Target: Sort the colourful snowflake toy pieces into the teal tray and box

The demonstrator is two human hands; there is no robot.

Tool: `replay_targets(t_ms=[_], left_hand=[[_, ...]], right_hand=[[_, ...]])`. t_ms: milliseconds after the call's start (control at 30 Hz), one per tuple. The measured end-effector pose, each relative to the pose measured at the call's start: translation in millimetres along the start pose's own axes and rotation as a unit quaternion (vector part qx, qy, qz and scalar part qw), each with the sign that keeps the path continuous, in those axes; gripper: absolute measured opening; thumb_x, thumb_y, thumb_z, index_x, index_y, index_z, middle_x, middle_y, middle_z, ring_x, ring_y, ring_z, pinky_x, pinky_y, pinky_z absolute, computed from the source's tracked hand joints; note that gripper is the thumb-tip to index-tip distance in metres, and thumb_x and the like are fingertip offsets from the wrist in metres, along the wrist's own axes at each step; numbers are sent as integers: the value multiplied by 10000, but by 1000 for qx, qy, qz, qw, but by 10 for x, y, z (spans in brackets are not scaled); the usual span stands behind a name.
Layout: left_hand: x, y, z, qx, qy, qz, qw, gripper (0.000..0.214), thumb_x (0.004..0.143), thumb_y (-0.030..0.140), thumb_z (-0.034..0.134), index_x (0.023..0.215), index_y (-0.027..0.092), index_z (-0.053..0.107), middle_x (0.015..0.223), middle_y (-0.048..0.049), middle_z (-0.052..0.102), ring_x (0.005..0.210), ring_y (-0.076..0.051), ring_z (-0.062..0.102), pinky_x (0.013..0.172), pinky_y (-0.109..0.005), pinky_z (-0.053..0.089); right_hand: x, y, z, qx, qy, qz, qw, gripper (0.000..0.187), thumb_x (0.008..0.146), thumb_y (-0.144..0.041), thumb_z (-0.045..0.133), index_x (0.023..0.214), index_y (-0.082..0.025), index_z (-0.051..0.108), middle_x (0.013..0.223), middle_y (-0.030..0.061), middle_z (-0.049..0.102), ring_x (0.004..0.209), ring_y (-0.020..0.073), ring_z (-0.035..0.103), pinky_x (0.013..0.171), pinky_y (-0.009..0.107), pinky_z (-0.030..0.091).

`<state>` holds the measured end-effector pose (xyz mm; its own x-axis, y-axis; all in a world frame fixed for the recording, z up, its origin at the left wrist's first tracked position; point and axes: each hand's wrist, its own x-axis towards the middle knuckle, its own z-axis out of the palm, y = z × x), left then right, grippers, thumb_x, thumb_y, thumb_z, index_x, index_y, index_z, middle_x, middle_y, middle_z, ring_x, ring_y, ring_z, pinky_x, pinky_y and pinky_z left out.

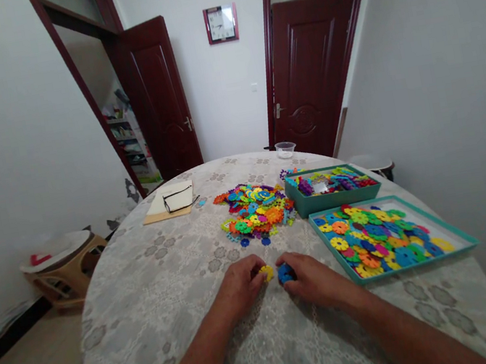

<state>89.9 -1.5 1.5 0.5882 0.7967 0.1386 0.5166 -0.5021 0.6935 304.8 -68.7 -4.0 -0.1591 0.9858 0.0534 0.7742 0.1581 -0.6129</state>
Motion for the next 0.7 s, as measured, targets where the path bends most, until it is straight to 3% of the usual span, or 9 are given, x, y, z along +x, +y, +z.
replay_targets(t_ms=[100,200,333,433,500,700], left_hand=[[1,-18,17,4,8,-14,1000,131,895,238,607,951,194,717,862,-16,734,808,-176,650,738,-269,426],[2,-35,22,3,19,-18,1000,138,897,241,600,941,198,723,851,-15,736,807,-179,652,733,-274,425],[-9,-22,7,-33,13,-11,999,168,912,259,590,963,205,741,860,-12,751,812,-177,667,740,-271,440],[-19,-1,13,-92,-9,-12,996,170,907,296,616,977,203,740,847,-3,753,794,-168,672,719,-258,453],[-23,8,38,-131,-26,-19,991,160,895,296,626,961,196,731,825,3,749,765,-158,667,703,-248,457],[-31,30,135,-195,-57,-42,978,135,853,284,657,925,182,707,792,3,738,736,-158,677,674,-239,476]], right_hand=[[-22,-19,23,6,1,-25,1000,203,826,-168,597,1007,-208,679,1024,54,702,968,211,628,861,290,426],[-38,-90,50,37,39,-42,998,98,855,-166,592,908,-201,668,950,40,680,923,195,624,838,286,430],[-32,-188,90,108,101,-21,989,82,894,-201,595,939,-210,662,941,27,687,896,192,629,811,292,442],[-20,-179,106,141,118,18,983,87,923,-256,587,963,-217,654,896,18,699,844,199,634,773,303,450],[-23,-140,106,146,128,8,981,112,918,-260,593,998,-218,660,946,26,712,889,206,642,806,311,458],[-85,-111,47,142,52,-29,988,107,946,-310,603,981,-225,658,878,-1,717,817,186,645,741,289,448]])
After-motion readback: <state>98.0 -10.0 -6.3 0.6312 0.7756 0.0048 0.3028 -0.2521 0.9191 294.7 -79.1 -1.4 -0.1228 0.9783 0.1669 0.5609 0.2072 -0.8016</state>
